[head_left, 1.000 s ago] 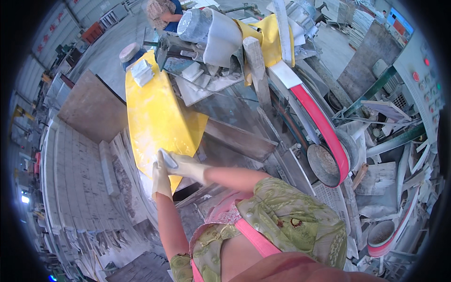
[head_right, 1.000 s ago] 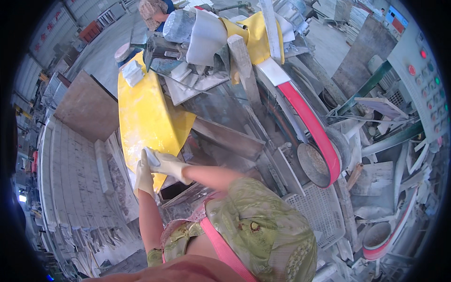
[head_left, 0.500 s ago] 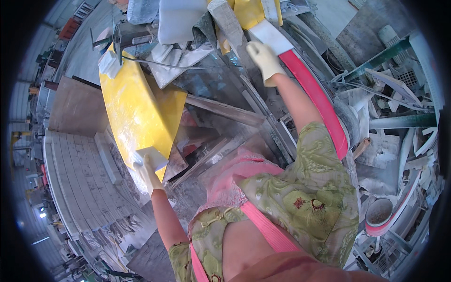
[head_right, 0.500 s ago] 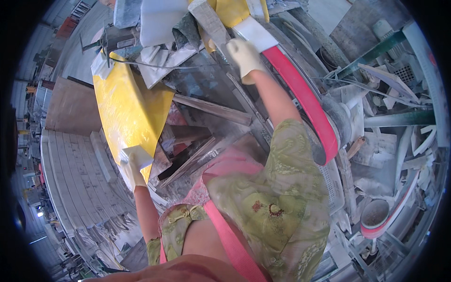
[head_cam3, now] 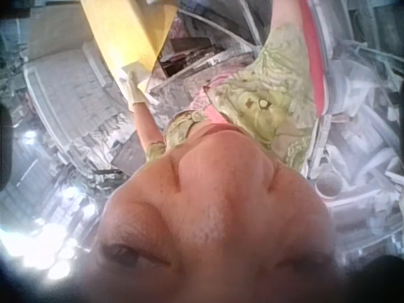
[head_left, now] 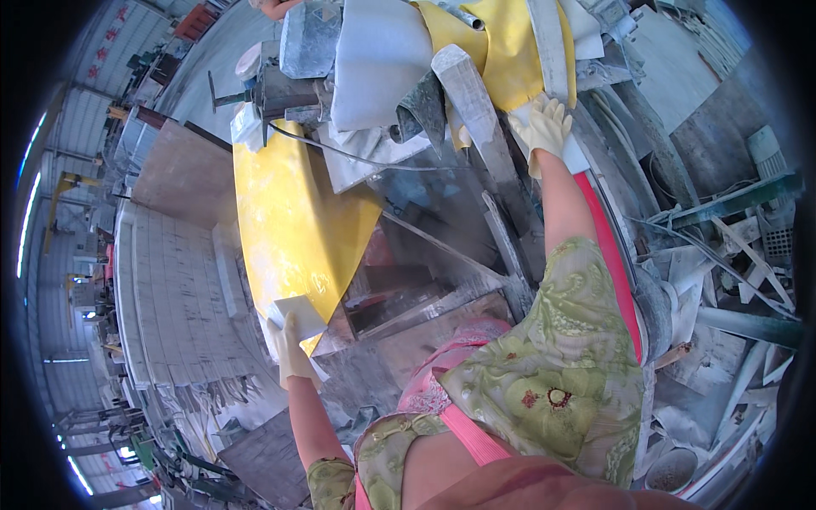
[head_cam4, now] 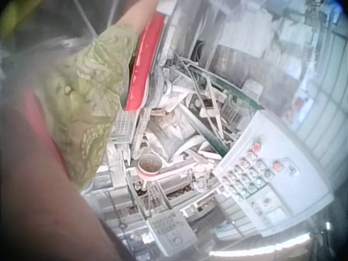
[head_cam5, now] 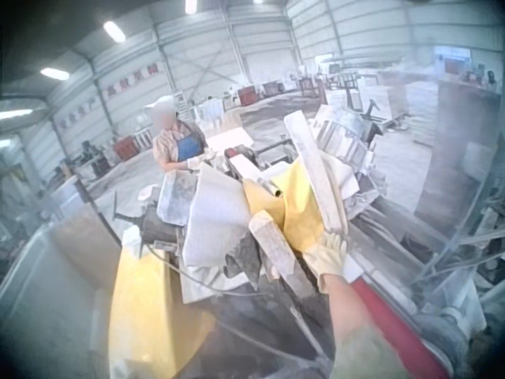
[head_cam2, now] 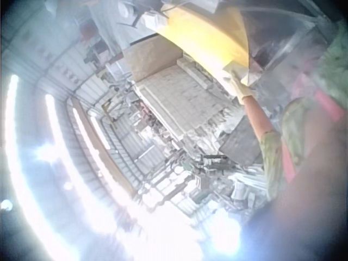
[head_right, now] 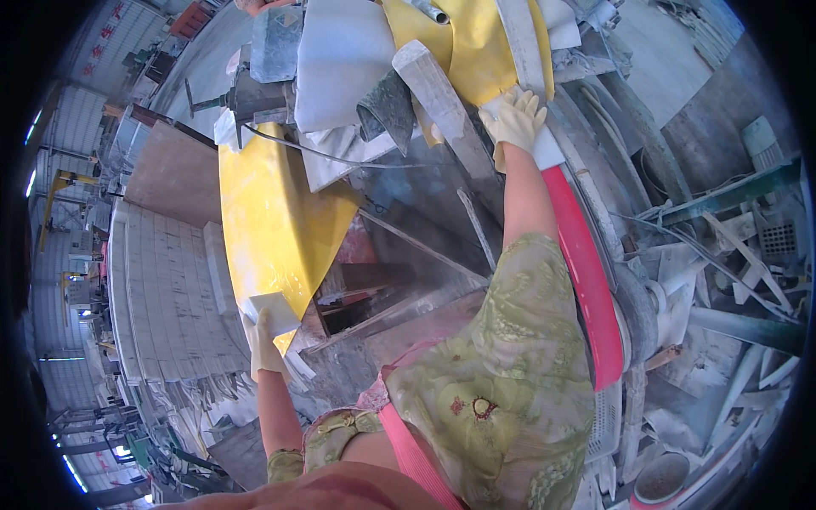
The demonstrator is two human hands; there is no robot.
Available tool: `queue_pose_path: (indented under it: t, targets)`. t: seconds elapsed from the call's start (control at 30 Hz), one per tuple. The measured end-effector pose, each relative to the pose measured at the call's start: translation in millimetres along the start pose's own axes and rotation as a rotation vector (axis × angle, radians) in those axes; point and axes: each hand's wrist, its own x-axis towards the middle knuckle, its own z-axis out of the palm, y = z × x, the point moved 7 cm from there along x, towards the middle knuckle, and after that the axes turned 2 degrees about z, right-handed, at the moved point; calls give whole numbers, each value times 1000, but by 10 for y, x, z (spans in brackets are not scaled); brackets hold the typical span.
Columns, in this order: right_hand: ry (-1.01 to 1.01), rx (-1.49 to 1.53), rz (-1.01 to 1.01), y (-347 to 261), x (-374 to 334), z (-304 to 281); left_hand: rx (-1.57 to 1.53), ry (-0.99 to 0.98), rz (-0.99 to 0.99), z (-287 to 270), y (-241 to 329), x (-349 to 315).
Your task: The person sorts white rectangular pieces from a pile of debris on a yellow tray. They pick up pieces, separate them, and place them into a stack on the floor. The person repeats this process throughout the clip.
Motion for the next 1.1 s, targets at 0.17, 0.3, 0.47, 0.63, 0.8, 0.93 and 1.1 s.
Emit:
queue_pose_path:
  t: [0.17, 0.3, 0.47, 0.63, 0.8, 0.93, 1.1]
  targets:
    - [27, 75, -100, 184, -133, -38, 35, 5, -67, 75, 220, -326]
    - [-49, 105, -133, 385, -424, -314, -8, 3, -95, 155, 488, -605]
    - [-140, 64, -172, 782, -1107, -728, -107, -75, 21, 186, 431, -511]
    - [-159, 3, -204, 1279, -1662, -746, -166, -109, 136, 147, 118, -194]
    - [-249, 274, -366, 1604, -1902, -1211, -113, -50, 208, 88, -30, 55]
    - [-447, -27, -562, 1695, -2443, -1433, -117, -89, 182, 70, -101, 105]
    - [-105, -318, -504, 1445, -2647, -1246, -161, -54, 143, 59, -160, 104]
